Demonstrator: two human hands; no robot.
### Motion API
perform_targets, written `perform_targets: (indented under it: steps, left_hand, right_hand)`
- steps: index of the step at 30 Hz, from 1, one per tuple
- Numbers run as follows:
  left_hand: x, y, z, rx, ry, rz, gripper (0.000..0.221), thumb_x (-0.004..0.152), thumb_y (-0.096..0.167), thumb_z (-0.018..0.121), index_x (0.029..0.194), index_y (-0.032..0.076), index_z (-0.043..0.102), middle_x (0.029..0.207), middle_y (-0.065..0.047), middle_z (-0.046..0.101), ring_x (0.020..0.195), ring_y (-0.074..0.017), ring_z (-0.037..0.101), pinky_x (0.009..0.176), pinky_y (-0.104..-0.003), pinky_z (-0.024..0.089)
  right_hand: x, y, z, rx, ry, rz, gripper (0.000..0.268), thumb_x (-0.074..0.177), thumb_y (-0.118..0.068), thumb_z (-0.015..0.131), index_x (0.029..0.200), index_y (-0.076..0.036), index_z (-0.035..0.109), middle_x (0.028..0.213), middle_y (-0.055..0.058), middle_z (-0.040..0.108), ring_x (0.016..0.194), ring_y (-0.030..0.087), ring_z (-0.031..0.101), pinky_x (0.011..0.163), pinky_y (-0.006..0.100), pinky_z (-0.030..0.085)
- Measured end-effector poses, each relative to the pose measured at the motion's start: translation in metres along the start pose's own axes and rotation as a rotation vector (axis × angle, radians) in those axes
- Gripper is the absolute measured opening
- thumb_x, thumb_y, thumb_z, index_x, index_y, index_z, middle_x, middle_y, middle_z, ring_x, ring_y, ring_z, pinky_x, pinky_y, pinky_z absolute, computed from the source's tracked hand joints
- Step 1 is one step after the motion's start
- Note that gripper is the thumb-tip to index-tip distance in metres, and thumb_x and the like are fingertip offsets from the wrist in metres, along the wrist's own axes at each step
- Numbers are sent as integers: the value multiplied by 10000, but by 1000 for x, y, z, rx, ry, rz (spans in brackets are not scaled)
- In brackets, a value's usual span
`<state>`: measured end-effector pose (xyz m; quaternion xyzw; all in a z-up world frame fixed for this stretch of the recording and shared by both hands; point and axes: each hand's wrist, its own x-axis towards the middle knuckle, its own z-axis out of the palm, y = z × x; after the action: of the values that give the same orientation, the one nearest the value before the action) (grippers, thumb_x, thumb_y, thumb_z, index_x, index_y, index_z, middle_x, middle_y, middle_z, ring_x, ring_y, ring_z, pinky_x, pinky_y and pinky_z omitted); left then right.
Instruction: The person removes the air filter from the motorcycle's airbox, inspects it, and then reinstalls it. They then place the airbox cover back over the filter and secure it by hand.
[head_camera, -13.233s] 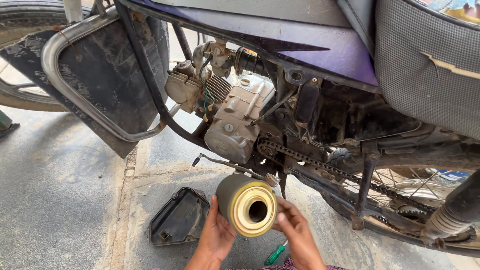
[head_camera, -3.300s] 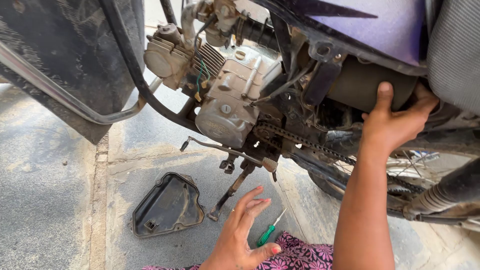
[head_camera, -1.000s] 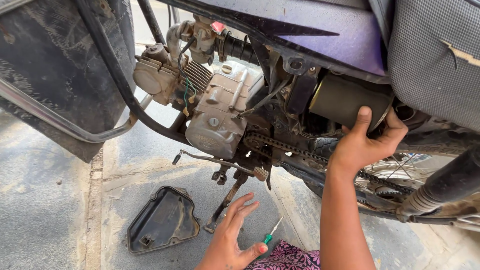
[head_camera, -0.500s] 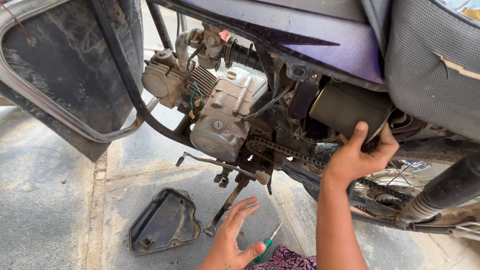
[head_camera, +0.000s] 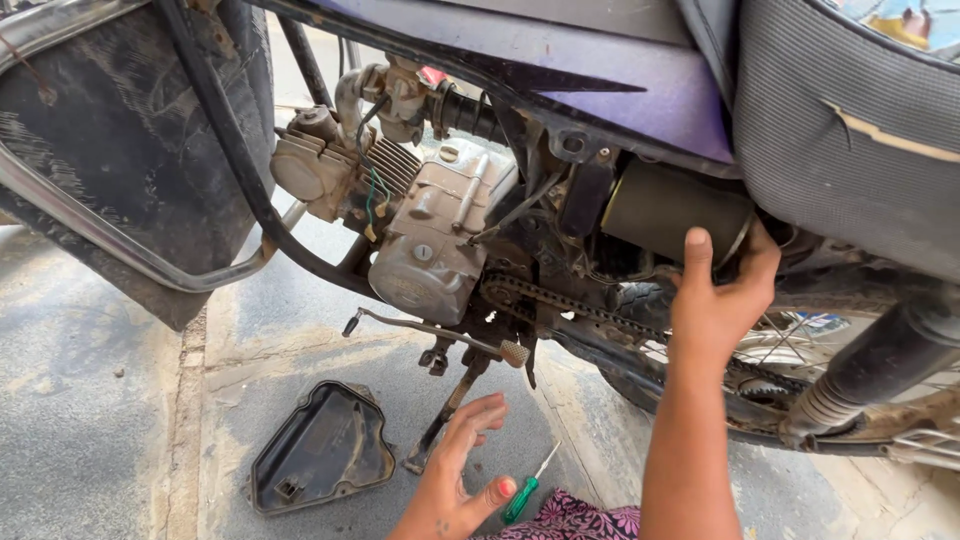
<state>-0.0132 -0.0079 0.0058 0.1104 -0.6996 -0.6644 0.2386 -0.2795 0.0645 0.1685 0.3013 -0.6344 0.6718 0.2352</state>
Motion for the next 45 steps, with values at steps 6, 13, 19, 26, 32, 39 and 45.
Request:
perform_targets:
  steps: [6,13,19,26,32,39,45]
  left_hand:
    - [-2,-8,5,51,5,69,897,856,726,587,1480,88,502,1577,-115,439,1351,-281,566,1080,-490,450]
    - [12,-7,14,-111,16,55,883,853,673,643,1494,89,479,1539,-125,483,1330,-274,577,1076,-471,454]
    - [105,29,45,-497,91,-113,903,856,659,587,1540,104,384,1508,-89,530,1323,-268,564,1072,-418,451]
    - [222,62,100,-1033,41,-304,806,790,676,712,1344,105,582,1191,-97,627,1010,-224,601,917,-390,519]
    - [247,94,112,-1066,82,-384,812,688,747,778,1199,121,696,1036,-55,647,873,-188,586,708,-341,496]
    - [248,109,118,-955,142,-395,879,623,759,781,1235,133,694,1083,-14,687,897,-183,584,761,-351,458]
    - [232,98,121,-1072,126,-330,872,690,653,759,1364,119,616,1322,-51,675,1165,-214,634,972,-352,502]
  right_hand:
    - [23,-12,-16,-27,-136,167,638,952,-261,809,1385,-9,414,1274,136,627,1091,192,671,668,297,643]
    - [-14,-2,-17,-10,-85,98,622,912,-233,787,1344,10,410,1308,169,605,1117,223,645,716,350,617]
    - [-55,14,-7,-128,35,-175,551,976,-74,756,1407,72,445,1438,219,528,1362,289,518,1206,391,379]
    - [-56,16,-14,58,-45,-192,555,974,-2,662,1451,63,386,1639,262,333,1497,327,407,1124,389,469]
    - [-56,31,-29,-37,-113,-127,538,971,-65,682,1445,35,450,1602,284,381,1473,345,455,1062,378,536]
    - [-58,40,-36,-49,-131,-112,556,932,-58,726,1433,21,500,1590,312,391,1408,351,527,1012,382,536]
    - [-68,24,-47,165,-104,-85,552,914,9,701,1417,23,477,1622,278,380,1452,333,474,1015,375,572]
